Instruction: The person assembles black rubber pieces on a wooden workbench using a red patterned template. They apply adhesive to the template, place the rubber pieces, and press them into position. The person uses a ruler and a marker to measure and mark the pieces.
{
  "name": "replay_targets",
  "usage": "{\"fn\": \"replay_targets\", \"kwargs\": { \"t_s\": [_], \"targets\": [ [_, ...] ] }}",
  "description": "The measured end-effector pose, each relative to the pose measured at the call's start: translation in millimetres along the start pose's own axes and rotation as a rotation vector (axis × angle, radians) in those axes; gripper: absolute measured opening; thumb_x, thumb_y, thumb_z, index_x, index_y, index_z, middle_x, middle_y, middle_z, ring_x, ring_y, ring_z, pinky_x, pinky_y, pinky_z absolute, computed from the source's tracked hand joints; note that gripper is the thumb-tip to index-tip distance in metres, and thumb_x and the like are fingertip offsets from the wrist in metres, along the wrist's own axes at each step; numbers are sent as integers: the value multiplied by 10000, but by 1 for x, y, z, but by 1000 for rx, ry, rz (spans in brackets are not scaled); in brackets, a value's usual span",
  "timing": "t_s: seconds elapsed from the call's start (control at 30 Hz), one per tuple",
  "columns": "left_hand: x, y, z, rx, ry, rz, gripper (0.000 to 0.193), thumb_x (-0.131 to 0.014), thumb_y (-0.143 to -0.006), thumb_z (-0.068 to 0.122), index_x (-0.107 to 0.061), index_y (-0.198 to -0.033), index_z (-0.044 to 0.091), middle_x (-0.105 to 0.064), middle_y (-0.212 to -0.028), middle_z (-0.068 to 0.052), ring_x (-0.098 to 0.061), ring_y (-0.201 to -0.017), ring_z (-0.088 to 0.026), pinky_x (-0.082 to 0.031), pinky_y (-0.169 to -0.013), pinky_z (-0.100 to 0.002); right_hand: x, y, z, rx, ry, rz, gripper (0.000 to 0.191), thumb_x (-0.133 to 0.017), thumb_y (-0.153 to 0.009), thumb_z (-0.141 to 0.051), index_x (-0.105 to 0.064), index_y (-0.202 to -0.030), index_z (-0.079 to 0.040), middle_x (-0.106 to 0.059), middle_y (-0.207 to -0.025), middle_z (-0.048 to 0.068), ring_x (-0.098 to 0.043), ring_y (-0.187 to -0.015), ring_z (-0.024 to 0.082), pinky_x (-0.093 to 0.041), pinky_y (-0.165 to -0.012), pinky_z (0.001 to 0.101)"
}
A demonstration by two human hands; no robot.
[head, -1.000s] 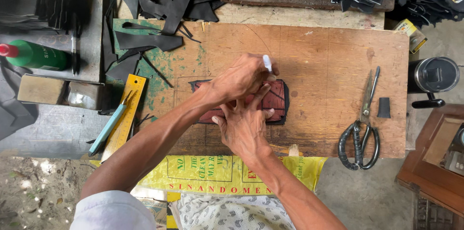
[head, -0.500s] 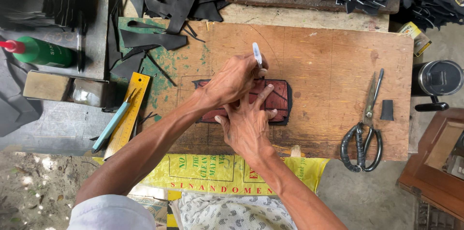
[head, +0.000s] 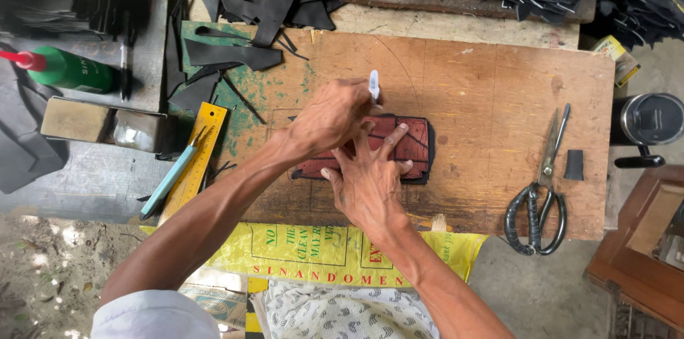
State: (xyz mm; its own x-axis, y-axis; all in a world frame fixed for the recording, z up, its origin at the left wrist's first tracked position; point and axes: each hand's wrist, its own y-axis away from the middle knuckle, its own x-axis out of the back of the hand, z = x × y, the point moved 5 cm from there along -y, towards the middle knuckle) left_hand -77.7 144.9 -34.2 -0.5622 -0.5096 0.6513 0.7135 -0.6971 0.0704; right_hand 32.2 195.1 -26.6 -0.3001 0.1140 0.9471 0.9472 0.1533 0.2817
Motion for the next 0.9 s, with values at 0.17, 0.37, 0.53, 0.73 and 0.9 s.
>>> {"fn": "replay_targets", "kwargs": {
  "t_s": [0.17,0.37,0.53,0.73,0.9],
  "targets": [
    [2,-1,7,-168,214,19,125,-710,-915,79,-688,-1027,28,-730,-865,-140,-732,-748,-283,-581,-710,-413,-1,0,1,-9,-24,-36,577,-591,-913,-524,-509,-1440,-305,-322,-1500,200,-198,-1273,768,-507,-658,804],
    [18,12,-3,-90,-43,88,111,-672,-898,7,-705,-999,37,-709,-873,-162,-698,-732,-317,-559,-674,-447,1,1,1,-15,-24,-8,537,-586,-928,-540,-542,-1395,-279,-301,-1482,271,-225,-1275,752,-523,-639,784],
    [-1,2,-4,-51,-167,16,127,-710,-854,60,-673,-961,2,-686,-905,-152,-687,-683,-321,-558,-649,-450,0,-1,0,0,-7,26,607,-592,-893,-541,-516,-1432,-275,-304,-1523,265,-228,-1249,755,-520,-598,786],
    [0,-2,5,-189,102,28,126,-687,-887,46,-682,-1012,30,-721,-874,-137,-723,-737,-304,-584,-683,-419,1,0,-1,10,20,25,618,-595,-899,-538,-525,-1470,-312,-337,-1498,208,-234,-1286,779,-518,-606,792],
    [19,19,-9,5,-37,68,118,-634,-906,15,-690,-1009,31,-705,-873,-176,-702,-687,-335,-552,-633,-454,2,-1,0,-7,-14,-1,585,-599,-915,-538,-511,-1414,-244,-310,-1487,284,-254,-1261,747,-526,-622,777]
  ]
}}
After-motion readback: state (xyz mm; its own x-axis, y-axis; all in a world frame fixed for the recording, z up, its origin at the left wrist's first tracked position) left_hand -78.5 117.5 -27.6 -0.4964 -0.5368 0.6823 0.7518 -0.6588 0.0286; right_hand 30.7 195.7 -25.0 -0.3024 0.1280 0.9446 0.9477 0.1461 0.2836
